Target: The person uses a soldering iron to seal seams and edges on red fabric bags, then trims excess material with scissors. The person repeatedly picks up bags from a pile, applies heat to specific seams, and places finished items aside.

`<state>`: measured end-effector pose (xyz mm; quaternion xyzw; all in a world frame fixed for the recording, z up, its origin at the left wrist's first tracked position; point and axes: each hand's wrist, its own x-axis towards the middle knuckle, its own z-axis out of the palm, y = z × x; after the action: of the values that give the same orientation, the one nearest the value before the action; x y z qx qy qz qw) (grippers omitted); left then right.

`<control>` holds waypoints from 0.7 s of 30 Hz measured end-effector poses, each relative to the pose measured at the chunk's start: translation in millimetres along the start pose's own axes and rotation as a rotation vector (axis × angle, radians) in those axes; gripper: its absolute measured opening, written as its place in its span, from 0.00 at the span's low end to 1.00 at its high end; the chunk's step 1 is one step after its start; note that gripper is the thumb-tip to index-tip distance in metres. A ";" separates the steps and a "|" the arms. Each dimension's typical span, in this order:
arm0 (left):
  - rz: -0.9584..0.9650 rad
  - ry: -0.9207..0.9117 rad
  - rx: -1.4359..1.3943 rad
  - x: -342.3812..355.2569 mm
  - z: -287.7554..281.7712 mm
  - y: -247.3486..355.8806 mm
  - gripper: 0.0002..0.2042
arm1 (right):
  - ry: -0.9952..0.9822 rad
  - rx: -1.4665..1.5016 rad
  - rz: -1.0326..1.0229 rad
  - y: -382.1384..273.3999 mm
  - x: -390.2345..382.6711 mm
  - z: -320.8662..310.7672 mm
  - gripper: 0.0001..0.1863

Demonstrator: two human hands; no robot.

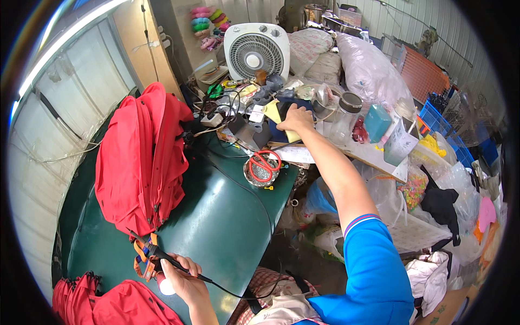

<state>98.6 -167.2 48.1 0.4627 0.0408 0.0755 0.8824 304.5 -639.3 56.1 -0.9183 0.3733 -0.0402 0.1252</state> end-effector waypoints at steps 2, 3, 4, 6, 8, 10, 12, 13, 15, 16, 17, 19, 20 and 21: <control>0.012 0.001 0.010 1.6 -4.8 -1.9 0.14 | -0.002 0.067 0.002 6.2 15.8 -1.7 0.53; 0.014 0.006 0.017 2.3 -6.7 -1.9 0.14 | 0.032 0.076 0.012 8.0 25.2 -3.2 0.51; 0.017 0.015 0.024 2.7 -8.8 -2.2 0.14 | 0.088 0.109 0.012 6.2 25.6 -5.1 0.47; 0.012 0.033 0.027 2.8 -11.9 -2.3 0.14 | 0.136 0.095 -0.039 9.6 35.0 -6.9 0.38; -0.007 0.027 0.017 4.8 -12.1 -4.5 0.14 | 0.173 0.086 -0.154 44.2 75.8 11.6 0.31; -0.006 0.052 0.012 5.1 -15.5 -4.6 0.14 | 0.219 0.117 -0.142 47.7 77.6 24.1 0.30; -0.002 0.068 0.012 3.7 -15.0 -3.4 0.14 | 0.217 0.124 -0.118 47.3 74.4 26.5 0.33; -0.001 0.084 0.014 2.4 -15.2 -2.6 0.14 | 0.140 0.069 -0.042 34.3 55.2 13.0 0.39; -0.011 0.094 0.013 2.4 -12.7 -1.3 0.14 | 0.139 0.013 0.044 32.9 43.9 5.1 0.49; -0.016 0.097 0.010 2.1 -11.4 -1.4 0.14 | 0.135 -0.001 0.064 31.8 34.9 -3.4 0.52; -0.030 0.097 0.008 1.7 -12.5 -1.8 0.15 | 0.108 -0.008 0.070 35.1 35.8 -2.4 0.51; -0.051 0.090 0.004 1.7 -15.0 -1.2 0.15 | 0.060 -0.016 0.082 44.8 39.1 -2.4 0.50; -0.053 0.093 0.006 0.7 -14.3 -1.6 0.15 | 0.068 -0.005 0.044 48.6 38.5 -3.1 0.50; -0.055 0.096 0.008 -0.6 -13.5 -2.3 0.16 | 0.076 0.006 0.005 53.2 36.0 -2.2 0.50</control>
<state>96.3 -157.6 38.5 0.4609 0.0962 0.0731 0.8792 294.1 -701.5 43.7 -0.9148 0.3800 -0.0757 0.1139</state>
